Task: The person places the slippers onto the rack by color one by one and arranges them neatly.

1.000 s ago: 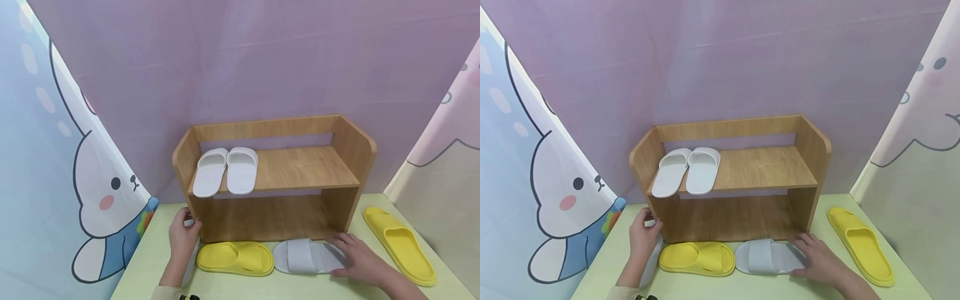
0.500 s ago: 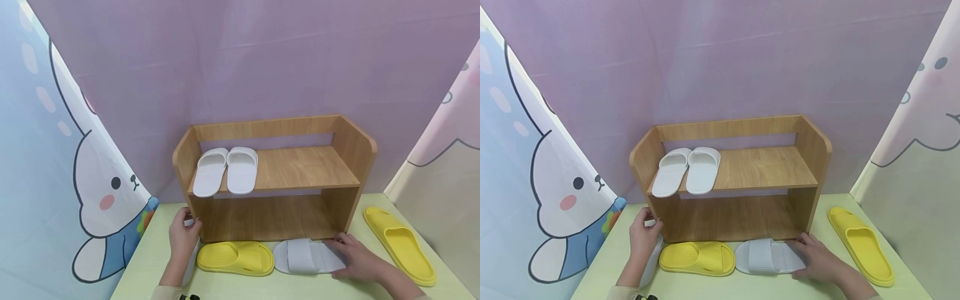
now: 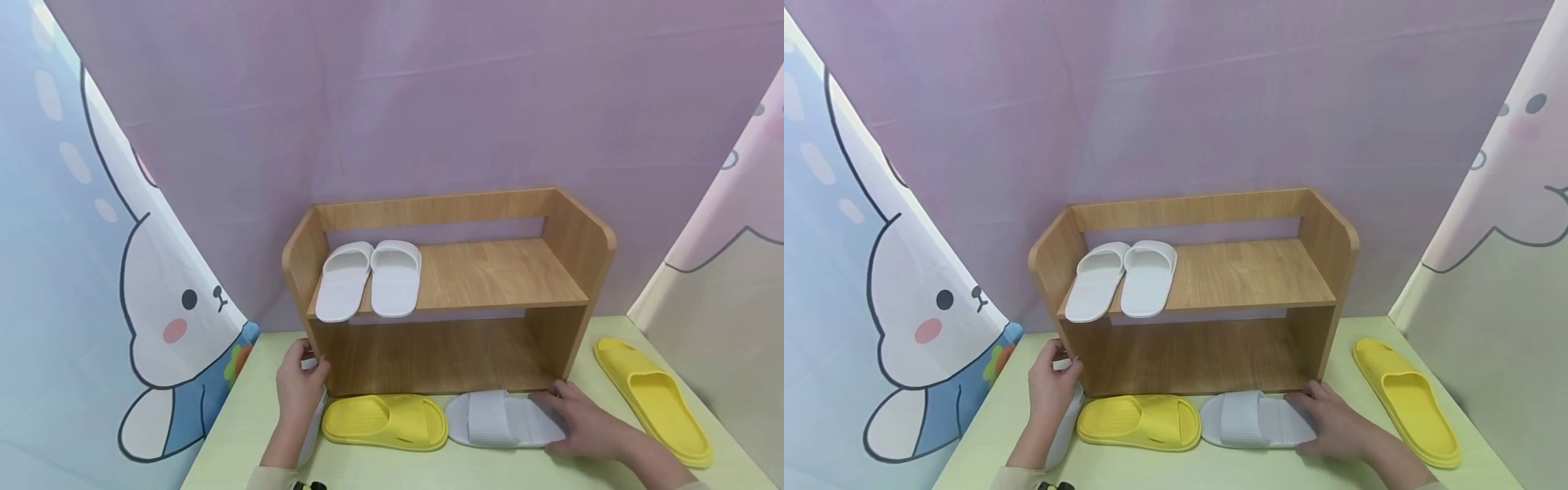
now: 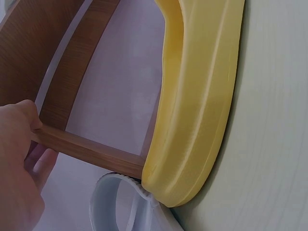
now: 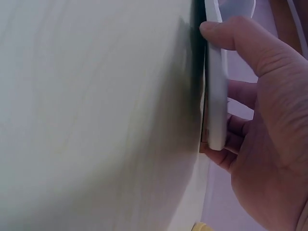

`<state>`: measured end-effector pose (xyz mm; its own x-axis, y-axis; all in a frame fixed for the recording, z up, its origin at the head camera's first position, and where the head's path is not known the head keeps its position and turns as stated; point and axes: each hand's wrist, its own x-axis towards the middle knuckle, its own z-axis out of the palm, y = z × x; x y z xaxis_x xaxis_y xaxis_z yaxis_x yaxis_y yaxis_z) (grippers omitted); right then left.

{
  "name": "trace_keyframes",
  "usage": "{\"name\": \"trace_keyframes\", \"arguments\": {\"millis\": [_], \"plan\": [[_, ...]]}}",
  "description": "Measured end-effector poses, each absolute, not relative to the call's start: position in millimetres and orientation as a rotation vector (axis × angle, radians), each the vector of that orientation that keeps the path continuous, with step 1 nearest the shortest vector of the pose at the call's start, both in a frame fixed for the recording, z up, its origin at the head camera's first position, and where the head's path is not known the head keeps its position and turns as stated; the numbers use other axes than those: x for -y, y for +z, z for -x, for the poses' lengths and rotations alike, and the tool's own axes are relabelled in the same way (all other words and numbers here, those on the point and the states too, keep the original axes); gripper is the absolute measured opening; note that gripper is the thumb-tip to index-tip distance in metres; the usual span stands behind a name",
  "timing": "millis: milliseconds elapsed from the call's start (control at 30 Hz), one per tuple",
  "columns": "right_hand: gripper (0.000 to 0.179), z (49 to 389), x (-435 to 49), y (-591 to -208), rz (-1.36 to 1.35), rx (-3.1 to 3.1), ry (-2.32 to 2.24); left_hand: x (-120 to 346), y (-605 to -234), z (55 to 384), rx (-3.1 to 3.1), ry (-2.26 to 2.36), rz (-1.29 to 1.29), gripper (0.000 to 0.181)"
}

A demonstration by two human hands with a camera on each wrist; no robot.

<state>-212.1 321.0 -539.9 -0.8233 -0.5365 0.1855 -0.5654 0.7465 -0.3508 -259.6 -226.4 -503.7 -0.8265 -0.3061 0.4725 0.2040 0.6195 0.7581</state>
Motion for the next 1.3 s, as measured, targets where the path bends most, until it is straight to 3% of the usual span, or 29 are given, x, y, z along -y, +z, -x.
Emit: {"name": "trace_keyframes", "arguments": {"millis": [433,1300], "plan": [[0.075,203,-320,-520,-0.81,2.726,0.666,226,-504,260,2.265,-1.154,-0.076,0.033],[0.085,192,-312,-461,-0.982,2.275,0.653,227,-506,261,2.264,-1.164,-0.084,0.034]]}}
